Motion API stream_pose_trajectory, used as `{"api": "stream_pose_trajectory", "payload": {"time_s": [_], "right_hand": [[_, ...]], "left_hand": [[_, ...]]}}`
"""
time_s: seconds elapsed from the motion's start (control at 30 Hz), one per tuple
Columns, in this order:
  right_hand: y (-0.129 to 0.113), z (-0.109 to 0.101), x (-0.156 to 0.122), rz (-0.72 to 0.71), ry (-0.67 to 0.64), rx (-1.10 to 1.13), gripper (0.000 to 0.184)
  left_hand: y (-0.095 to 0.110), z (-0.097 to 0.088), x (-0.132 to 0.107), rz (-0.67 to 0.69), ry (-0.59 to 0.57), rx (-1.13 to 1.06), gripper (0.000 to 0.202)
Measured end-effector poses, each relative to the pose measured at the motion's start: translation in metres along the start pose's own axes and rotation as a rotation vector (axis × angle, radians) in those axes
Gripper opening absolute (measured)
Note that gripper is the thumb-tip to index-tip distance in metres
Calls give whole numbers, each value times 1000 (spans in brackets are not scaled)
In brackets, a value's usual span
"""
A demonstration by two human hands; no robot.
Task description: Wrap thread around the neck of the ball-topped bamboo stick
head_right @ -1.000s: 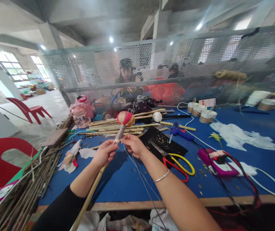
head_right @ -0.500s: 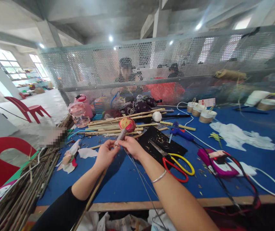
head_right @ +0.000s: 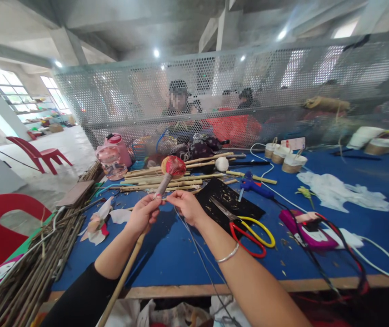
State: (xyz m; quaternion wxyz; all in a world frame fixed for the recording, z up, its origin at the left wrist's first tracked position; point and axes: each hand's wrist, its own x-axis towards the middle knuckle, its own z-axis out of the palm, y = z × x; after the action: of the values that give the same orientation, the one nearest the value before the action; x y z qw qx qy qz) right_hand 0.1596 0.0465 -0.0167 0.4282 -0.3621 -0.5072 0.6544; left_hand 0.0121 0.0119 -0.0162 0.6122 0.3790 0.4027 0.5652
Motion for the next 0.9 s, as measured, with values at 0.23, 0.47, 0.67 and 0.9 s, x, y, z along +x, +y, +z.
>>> {"api": "stream_pose_trajectory", "payload": {"time_s": [0.23,0.47,0.67,0.9], "right_hand": [[5,-13,5,26,-157,91,38],[19,-16,13,110,-83,-54,33],[14,-5,11,81,-18,-87,34],[9,-7,6,-11,69,-158,28]], "left_hand": [[-2,7,-4,-354,-84,-157,23],[-24,7,-4,-66,112,478,52],[-18,2,-1,147,198,714,21],[-8,-4,1,108,230,563,24]]}}
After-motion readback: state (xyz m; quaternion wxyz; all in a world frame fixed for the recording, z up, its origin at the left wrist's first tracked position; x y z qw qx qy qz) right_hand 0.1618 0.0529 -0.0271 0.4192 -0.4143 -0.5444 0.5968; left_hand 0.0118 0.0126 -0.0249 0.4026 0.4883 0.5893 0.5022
